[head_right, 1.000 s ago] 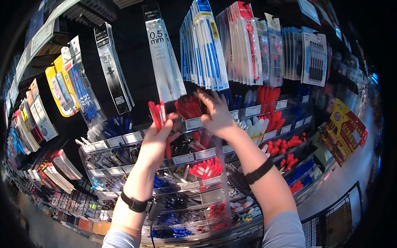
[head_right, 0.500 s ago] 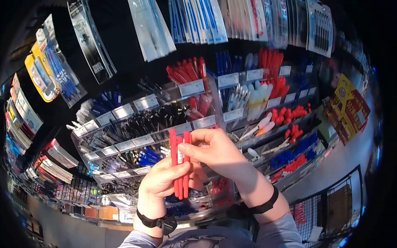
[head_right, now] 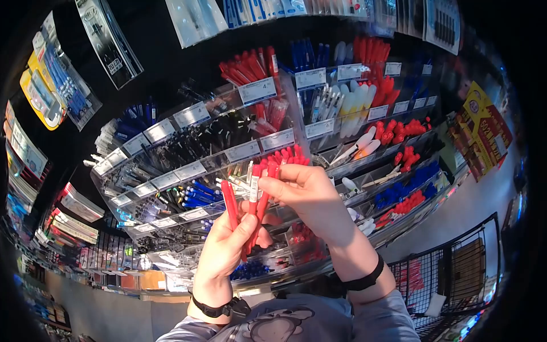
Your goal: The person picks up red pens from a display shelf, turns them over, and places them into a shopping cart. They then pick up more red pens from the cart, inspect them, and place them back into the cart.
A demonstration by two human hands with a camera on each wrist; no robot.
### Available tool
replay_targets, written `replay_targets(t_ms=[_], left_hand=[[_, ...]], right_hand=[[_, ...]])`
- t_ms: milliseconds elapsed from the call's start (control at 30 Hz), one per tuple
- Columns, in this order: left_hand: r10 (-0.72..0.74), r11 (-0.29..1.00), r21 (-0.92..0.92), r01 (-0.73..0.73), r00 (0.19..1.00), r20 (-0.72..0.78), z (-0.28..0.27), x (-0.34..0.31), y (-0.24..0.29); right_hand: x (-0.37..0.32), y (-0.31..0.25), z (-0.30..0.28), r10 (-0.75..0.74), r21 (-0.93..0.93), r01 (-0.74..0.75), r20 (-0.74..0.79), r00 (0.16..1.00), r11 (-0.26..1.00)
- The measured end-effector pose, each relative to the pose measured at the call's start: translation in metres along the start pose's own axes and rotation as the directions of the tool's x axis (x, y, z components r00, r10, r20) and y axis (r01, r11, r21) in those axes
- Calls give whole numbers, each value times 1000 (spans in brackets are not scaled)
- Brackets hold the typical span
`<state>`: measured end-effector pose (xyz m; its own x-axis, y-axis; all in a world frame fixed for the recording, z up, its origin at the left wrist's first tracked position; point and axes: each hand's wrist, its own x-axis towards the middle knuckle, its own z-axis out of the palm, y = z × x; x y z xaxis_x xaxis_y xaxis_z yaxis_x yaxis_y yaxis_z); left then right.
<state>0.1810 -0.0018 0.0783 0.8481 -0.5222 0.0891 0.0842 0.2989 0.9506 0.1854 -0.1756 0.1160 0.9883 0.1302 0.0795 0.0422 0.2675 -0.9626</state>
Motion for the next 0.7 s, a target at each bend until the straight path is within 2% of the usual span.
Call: replay_targets(t_ms=[67,100,167,533,700], left_hand=[[12,1000,19,-12,999,-35,0,-3,1],[-5,999,32,6,999,-32,-1,-4,0],[-25,999,45,27,999,-29,-1,-7,0],[-140,988,55,147,984,-107,0,-17,6],[-110,992,53,114,992,-66,-3,-18,5]], right_hand=[[3,14,-4,-132,13,132,-10,991,991],[2,15,-3,-129,15,129,-8,992,992],[-1,17,-3,-99,173,101,-20,995,980],[-2,29,-5,-64,231,54,36,997,971],[-3,30,-4,-38,286,19,58,998,958]])
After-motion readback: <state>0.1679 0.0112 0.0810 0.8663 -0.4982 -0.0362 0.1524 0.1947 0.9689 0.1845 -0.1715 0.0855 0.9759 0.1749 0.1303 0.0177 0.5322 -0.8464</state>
